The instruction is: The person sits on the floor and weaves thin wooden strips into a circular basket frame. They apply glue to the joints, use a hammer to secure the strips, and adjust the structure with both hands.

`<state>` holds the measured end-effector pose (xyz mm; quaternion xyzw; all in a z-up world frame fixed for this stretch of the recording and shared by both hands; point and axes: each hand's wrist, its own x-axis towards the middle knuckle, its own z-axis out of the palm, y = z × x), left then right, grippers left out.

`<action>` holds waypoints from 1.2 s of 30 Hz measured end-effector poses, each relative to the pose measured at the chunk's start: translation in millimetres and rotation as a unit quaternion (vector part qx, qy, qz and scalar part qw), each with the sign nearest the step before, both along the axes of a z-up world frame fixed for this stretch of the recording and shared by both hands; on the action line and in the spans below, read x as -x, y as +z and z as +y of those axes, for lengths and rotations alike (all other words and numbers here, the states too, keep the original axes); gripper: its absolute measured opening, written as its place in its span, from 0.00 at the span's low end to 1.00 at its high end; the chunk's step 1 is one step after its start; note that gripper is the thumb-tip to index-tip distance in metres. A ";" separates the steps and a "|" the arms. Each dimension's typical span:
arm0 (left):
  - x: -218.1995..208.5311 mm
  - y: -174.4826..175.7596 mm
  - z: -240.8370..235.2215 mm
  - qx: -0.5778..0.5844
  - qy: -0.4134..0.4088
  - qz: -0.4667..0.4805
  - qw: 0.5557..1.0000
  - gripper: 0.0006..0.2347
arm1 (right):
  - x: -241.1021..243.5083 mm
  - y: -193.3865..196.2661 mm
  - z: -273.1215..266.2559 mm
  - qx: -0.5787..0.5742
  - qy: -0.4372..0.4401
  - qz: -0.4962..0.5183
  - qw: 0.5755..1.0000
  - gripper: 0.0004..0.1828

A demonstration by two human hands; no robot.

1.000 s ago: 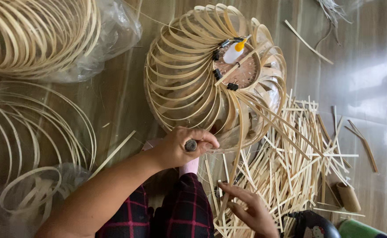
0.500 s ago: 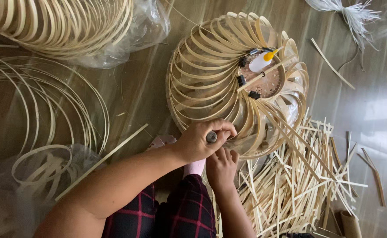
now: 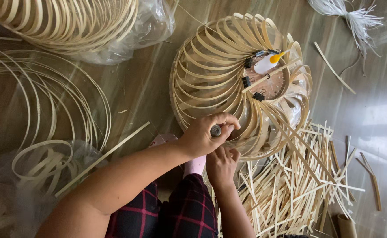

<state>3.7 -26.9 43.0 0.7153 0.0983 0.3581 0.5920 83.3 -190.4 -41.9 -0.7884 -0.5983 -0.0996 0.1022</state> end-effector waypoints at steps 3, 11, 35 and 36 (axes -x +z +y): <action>-0.3 -1.2 -0.4 -0.003 0.002 0.003 1.000 0.04 | 1.1 -4.7 0.6 0.011 0.000 -0.004 1.000 0.05; 1.4 -1.8 -5.5 -0.019 -0.140 0.055 0.988 0.05 | -0.3 -25.2 -0.6 0.010 0.016 -0.053 0.998 0.15; 25.2 -41.3 27.3 -0.043 0.048 0.079 0.995 0.10 | 12.5 20.5 -91.1 -0.396 -0.106 0.625 0.664 0.10; 25.0 -40.6 25.7 -0.048 0.044 0.084 0.994 0.09 | 12.5 19.9 -94.3 -0.364 -0.114 0.624 0.682 0.10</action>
